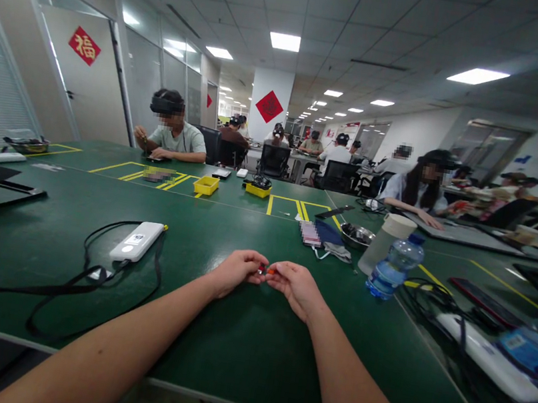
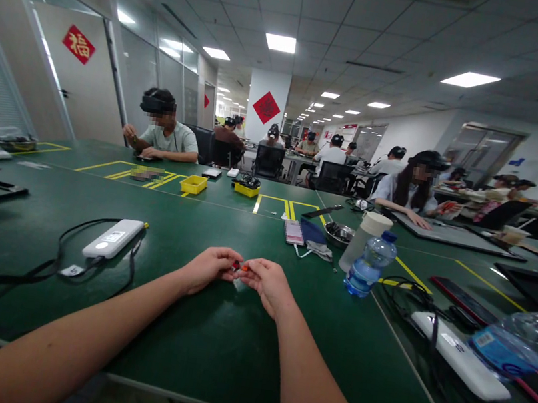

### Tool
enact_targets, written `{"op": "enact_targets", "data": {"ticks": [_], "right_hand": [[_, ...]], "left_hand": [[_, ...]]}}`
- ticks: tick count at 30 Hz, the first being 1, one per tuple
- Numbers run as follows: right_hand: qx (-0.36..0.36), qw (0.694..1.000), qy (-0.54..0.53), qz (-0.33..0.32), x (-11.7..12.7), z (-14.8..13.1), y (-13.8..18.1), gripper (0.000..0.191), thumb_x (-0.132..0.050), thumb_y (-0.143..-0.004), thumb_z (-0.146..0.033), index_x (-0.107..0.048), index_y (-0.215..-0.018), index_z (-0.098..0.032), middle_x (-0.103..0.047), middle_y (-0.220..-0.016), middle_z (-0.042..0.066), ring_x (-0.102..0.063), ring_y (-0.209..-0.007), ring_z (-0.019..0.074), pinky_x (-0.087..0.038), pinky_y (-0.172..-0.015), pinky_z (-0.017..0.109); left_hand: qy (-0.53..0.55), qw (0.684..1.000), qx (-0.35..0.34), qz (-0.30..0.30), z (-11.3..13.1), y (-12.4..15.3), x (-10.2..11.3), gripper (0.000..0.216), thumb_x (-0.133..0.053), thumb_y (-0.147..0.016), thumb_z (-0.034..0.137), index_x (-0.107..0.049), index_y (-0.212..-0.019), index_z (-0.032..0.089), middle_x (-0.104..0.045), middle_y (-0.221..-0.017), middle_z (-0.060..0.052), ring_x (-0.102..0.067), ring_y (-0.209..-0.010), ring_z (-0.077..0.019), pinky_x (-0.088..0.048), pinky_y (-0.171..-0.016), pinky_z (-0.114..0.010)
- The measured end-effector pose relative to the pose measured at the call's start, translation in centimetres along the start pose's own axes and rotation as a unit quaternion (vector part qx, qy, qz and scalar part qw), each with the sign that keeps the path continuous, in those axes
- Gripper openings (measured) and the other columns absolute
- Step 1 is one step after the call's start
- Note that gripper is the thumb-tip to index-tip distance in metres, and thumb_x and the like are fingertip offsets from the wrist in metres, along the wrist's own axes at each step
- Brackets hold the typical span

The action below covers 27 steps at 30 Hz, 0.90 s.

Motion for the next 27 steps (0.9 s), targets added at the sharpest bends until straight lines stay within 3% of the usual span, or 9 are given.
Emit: {"op": "enact_targets", "data": {"ticks": [10,27], "right_hand": [[-0.04,0.998,0.025,0.037,1.1,1.1,-0.6,0.009,-0.056,-0.069,-0.01,-0.063,-0.075,-0.011,-0.066,-0.072,0.009,-0.064,-0.068,0.014,-0.053,-0.068,0.027],[-0.021,0.997,0.073,0.02,0.8,1.4,-0.5,0.016,-0.068,-0.063,-0.014,-0.061,-0.078,-0.013,-0.065,-0.074,0.005,-0.066,-0.071,0.016,-0.053,-0.071,0.029]], "left_hand": [[0.01,0.998,0.065,0.014,-1.5,-0.3,0.5,0.021,-0.055,-0.069,0.005,-0.058,-0.088,0.01,-0.065,-0.08,-0.01,-0.066,-0.07,-0.0162,-0.054,-0.07,-0.028],[-0.017,0.998,0.052,-0.014,-1.1,-0.2,0.1,0.016,-0.052,-0.077,0.008,-0.06,-0.091,0.011,-0.066,-0.077,-0.008,-0.065,-0.068,-0.0116,-0.053,-0.067,-0.022]]}}
Point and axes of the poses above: each hand's wrist, its own y-axis away from the middle knuckle, its own x-axis out of the back of the hand, z = x × y, the point moved 5 cm from there along -y, towards the middle knuckle
